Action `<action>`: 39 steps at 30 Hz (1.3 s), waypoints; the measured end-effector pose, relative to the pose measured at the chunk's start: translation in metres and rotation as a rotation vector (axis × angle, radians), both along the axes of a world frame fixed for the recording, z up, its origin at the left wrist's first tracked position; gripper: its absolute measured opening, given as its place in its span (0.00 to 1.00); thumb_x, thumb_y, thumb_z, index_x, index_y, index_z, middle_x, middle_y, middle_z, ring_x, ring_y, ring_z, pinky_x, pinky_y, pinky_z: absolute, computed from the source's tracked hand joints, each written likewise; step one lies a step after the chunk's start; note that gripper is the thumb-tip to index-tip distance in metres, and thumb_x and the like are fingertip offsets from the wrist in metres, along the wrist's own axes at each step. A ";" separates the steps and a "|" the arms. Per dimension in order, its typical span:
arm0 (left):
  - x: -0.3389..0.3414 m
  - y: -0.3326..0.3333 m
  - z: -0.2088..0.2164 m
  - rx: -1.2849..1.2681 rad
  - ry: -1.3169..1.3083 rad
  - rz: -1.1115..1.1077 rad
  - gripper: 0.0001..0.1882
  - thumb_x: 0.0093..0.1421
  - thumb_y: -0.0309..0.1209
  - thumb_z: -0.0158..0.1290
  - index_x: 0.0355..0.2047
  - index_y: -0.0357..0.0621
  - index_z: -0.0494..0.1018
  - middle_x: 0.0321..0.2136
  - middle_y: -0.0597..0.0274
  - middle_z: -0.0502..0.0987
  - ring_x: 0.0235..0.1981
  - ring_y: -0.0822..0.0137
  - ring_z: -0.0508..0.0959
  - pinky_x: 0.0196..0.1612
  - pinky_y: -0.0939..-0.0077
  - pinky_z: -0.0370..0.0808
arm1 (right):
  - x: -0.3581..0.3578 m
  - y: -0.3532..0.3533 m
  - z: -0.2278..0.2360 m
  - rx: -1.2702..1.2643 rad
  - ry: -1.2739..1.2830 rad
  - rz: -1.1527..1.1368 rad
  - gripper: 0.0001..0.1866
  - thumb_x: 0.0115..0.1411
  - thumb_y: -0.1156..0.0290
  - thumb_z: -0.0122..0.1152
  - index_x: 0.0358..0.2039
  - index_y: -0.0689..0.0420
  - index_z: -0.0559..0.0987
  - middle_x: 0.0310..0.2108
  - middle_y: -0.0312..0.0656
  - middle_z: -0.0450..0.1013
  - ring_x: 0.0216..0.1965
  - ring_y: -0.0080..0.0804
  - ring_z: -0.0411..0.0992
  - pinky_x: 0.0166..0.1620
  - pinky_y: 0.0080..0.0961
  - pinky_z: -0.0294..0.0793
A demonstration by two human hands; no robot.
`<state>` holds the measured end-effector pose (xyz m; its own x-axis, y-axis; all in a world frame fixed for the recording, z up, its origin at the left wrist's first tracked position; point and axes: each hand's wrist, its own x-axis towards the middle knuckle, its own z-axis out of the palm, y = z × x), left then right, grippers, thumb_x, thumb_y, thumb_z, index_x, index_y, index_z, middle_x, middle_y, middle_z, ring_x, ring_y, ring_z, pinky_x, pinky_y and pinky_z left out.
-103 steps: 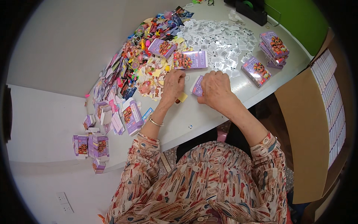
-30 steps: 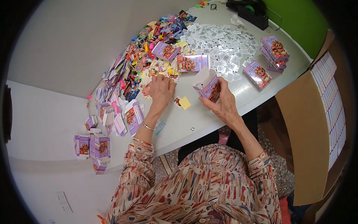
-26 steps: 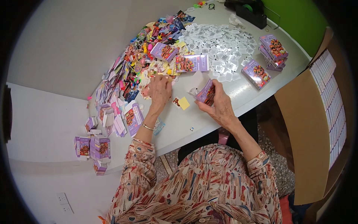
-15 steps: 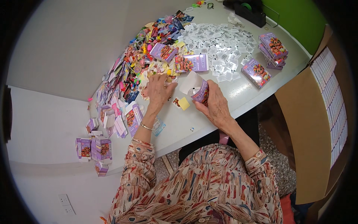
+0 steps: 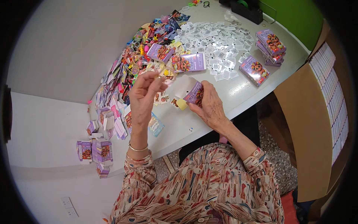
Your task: Labeling small purple boxes with stickers and organizing them into a larger shipping carton.
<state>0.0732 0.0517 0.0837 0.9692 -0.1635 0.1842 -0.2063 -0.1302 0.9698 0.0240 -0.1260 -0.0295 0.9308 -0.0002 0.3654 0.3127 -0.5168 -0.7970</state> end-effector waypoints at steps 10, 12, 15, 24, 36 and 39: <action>-0.021 -0.017 -0.012 0.419 -0.314 -0.067 0.13 0.56 0.25 0.59 0.42 0.37 0.76 0.34 0.57 0.78 0.37 0.68 0.78 0.40 0.76 0.74 | -0.006 0.005 0.005 0.039 0.080 0.033 0.43 0.50 0.66 0.69 0.59 0.66 0.53 0.49 0.59 0.63 0.47 0.53 0.69 0.49 0.38 0.70; -0.021 -0.020 -0.008 0.403 -0.287 -0.048 0.13 0.56 0.25 0.59 0.42 0.37 0.76 0.35 0.56 0.78 0.37 0.68 0.77 0.40 0.77 0.74 | -0.006 0.004 0.007 0.098 0.127 0.042 0.43 0.50 0.66 0.69 0.59 0.67 0.53 0.48 0.59 0.65 0.45 0.52 0.70 0.48 0.38 0.71; -0.021 -0.018 -0.010 0.443 -0.282 -0.023 0.13 0.56 0.25 0.59 0.42 0.37 0.76 0.35 0.57 0.77 0.37 0.68 0.77 0.40 0.77 0.74 | -0.006 0.005 0.011 0.107 0.162 0.038 0.43 0.50 0.65 0.69 0.58 0.67 0.54 0.46 0.59 0.66 0.44 0.52 0.71 0.46 0.37 0.73; -0.021 -0.015 -0.015 0.434 -0.334 -0.013 0.11 0.55 0.24 0.59 0.40 0.37 0.77 0.34 0.56 0.76 0.34 0.65 0.77 0.39 0.73 0.73 | -0.007 0.006 0.015 0.103 0.188 0.049 0.41 0.50 0.65 0.68 0.57 0.67 0.55 0.47 0.58 0.63 0.46 0.53 0.69 0.47 0.39 0.71; -0.018 0.000 -0.036 0.539 -0.392 -0.084 0.11 0.58 0.28 0.56 0.41 0.42 0.78 0.41 0.50 0.76 0.47 0.56 0.73 0.51 0.67 0.69 | -0.010 0.015 0.019 0.265 0.328 0.048 0.41 0.49 0.65 0.70 0.57 0.65 0.58 0.42 0.53 0.70 0.38 0.42 0.74 0.43 0.32 0.74; -0.009 0.032 -0.028 0.222 -0.155 -0.243 0.11 0.62 0.29 0.53 0.43 0.38 0.77 0.44 0.53 0.77 0.51 0.62 0.72 0.55 0.72 0.67 | -0.009 0.012 0.015 0.152 0.146 -0.014 0.40 0.51 0.64 0.69 0.58 0.66 0.57 0.43 0.50 0.70 0.41 0.34 0.72 0.44 0.27 0.72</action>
